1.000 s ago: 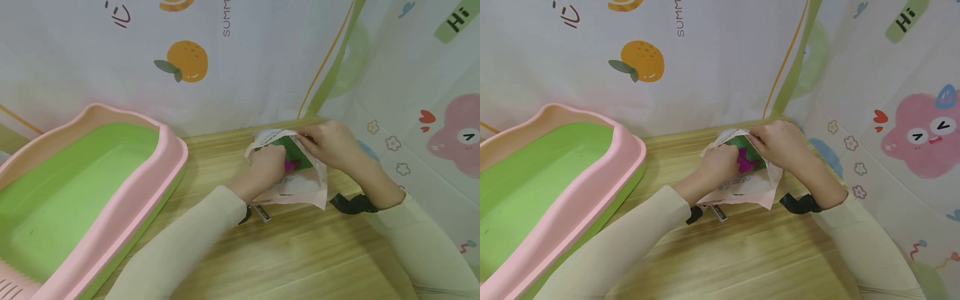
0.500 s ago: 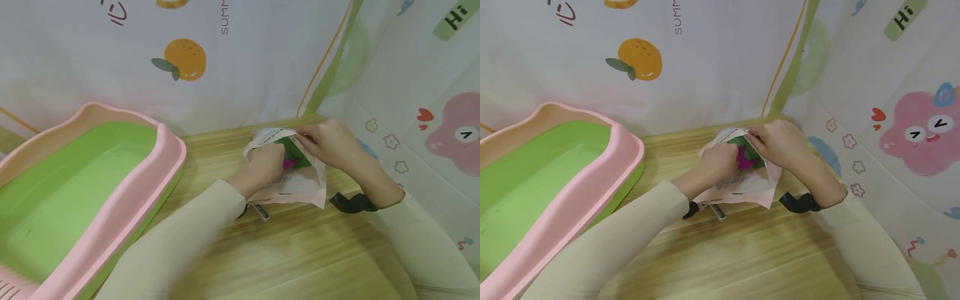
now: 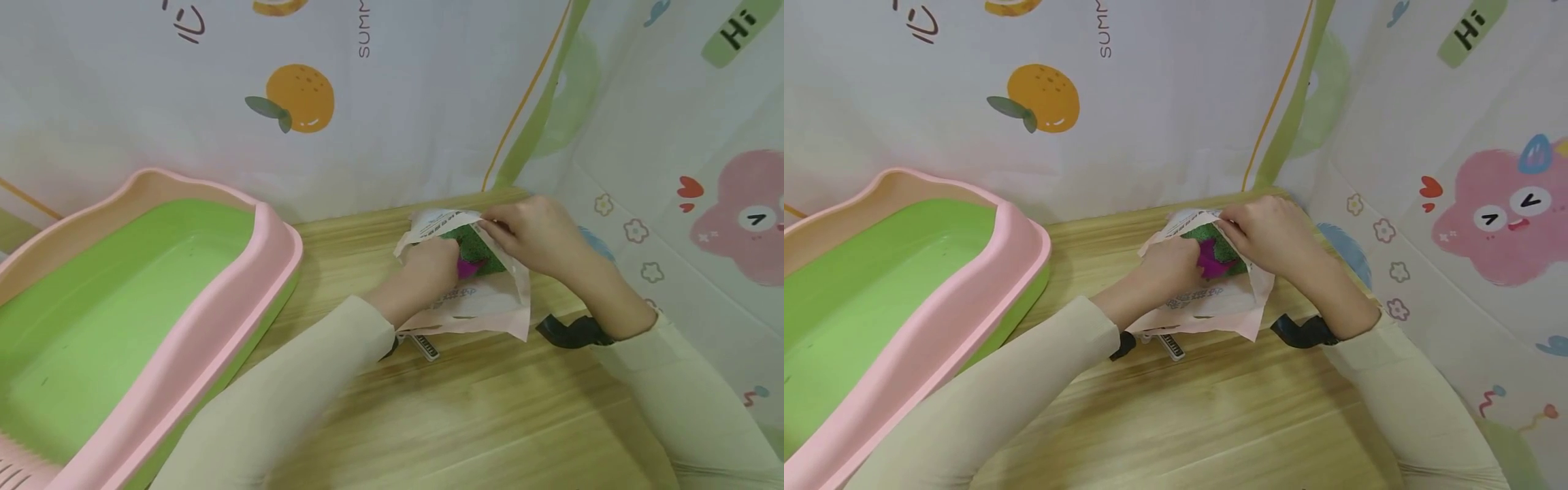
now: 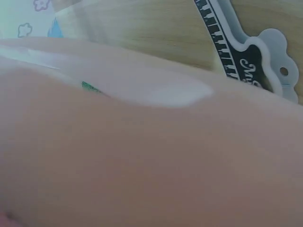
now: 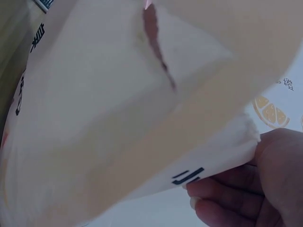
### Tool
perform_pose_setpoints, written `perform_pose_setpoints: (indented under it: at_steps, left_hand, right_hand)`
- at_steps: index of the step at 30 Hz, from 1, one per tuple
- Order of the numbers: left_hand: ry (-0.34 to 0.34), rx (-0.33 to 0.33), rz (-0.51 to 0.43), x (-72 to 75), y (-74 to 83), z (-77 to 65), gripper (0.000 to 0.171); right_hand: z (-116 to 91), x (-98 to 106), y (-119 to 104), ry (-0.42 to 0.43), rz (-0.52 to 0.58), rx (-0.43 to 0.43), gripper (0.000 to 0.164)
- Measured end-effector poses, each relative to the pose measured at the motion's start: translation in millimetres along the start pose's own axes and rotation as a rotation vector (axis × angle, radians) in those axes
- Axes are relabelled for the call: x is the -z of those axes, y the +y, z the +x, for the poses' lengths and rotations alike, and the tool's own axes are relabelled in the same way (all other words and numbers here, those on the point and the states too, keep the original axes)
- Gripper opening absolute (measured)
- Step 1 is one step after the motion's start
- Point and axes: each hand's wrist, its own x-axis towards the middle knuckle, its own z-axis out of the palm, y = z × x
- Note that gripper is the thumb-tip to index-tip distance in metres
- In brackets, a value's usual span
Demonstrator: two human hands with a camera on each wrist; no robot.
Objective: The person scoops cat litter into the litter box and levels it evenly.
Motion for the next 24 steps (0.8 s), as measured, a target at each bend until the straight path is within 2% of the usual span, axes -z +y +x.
perform_pose_setpoints:
  at_steps: [5,15,21,24]
  left_hand:
    - [0.015,-0.017,0.016,-3.5,-2.7,-1.6,0.018]
    - [0.03,-0.035,0.093,-13.6,-7.4,-5.0,0.023]
    - [0.062,-0.036,0.055,-18.6,-11.9,-6.7,0.027]
    - [0.084,-0.045,-0.009,-20.2,-15.1,-8.6,0.026]
  right_hand:
    - [0,0,1,0.003,0.002,0.003,0.016]
    - [1,0,1,-0.011,0.003,-0.016,0.022]
    - [1,-2,3,-0.009,0.01,-0.019,0.02]
    - [1,-3,4,-0.01,0.015,-0.021,0.015]
